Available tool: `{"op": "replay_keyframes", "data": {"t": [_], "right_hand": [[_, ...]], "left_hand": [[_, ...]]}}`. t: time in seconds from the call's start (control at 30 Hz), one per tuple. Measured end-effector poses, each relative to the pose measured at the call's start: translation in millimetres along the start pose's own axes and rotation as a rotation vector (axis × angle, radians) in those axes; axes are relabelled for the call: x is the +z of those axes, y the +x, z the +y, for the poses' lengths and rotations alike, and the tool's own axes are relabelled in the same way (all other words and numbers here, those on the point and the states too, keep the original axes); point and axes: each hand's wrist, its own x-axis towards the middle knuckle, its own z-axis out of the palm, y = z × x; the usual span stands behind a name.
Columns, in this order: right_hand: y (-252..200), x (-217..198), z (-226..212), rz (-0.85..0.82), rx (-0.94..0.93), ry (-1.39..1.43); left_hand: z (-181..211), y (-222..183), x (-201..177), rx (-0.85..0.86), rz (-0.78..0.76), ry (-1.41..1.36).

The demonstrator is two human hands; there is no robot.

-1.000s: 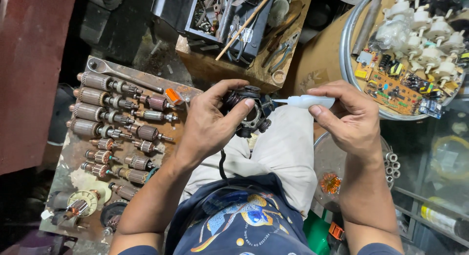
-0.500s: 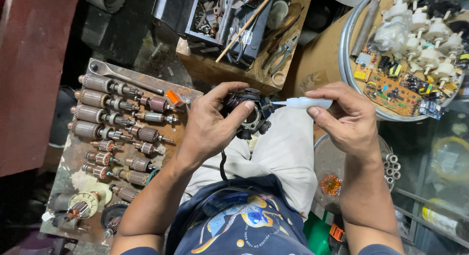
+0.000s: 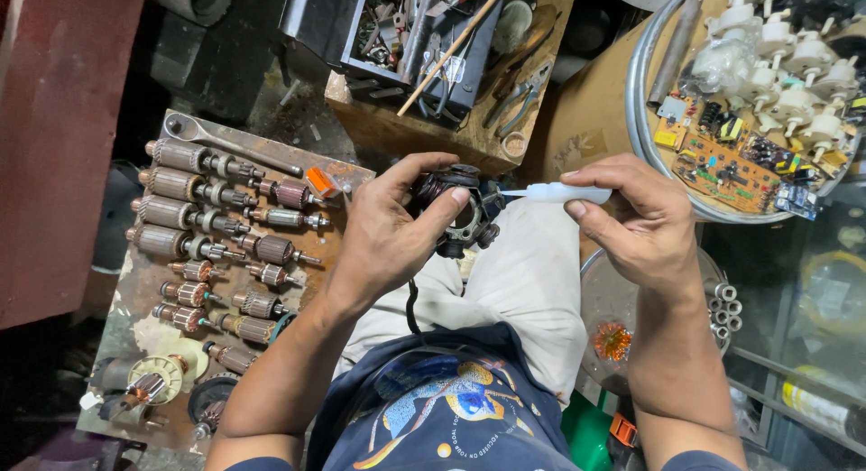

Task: Repairing a motor stator by applying adhesive and inspecting the wiring

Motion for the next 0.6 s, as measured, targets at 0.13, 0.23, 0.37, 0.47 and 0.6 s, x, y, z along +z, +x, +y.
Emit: {"op": "replay_keyframes", "data": {"t": [0.13,0.23,0.37,0.47,0.6], "right_hand": [[-0.5,0.3,1.6,-0.001,0.002,0.002],[-1.4,0.8,2.1,0.005,0.007,0.019],[-0.8,1.2,0.8,0.005,0.007,0.015],[-0.1,-0.3,1.3,-0.006,0.002,-0.011],[-0.3,0.4,2.1,0.001,-0.006,-0.017]], "left_hand": [[0.4,-0.1,1.0,0.001,0.001,0.004],[2.1,0.6,1.8,-0.013,0.005,0.005],[2.6,0.8,3.1,-0.028,0.017,0.01],[4.2,1.0,1.6,-0.029,0.004,0.003],[2.8,0.5,1.9,-0.031,0.008,-0.015]]}}
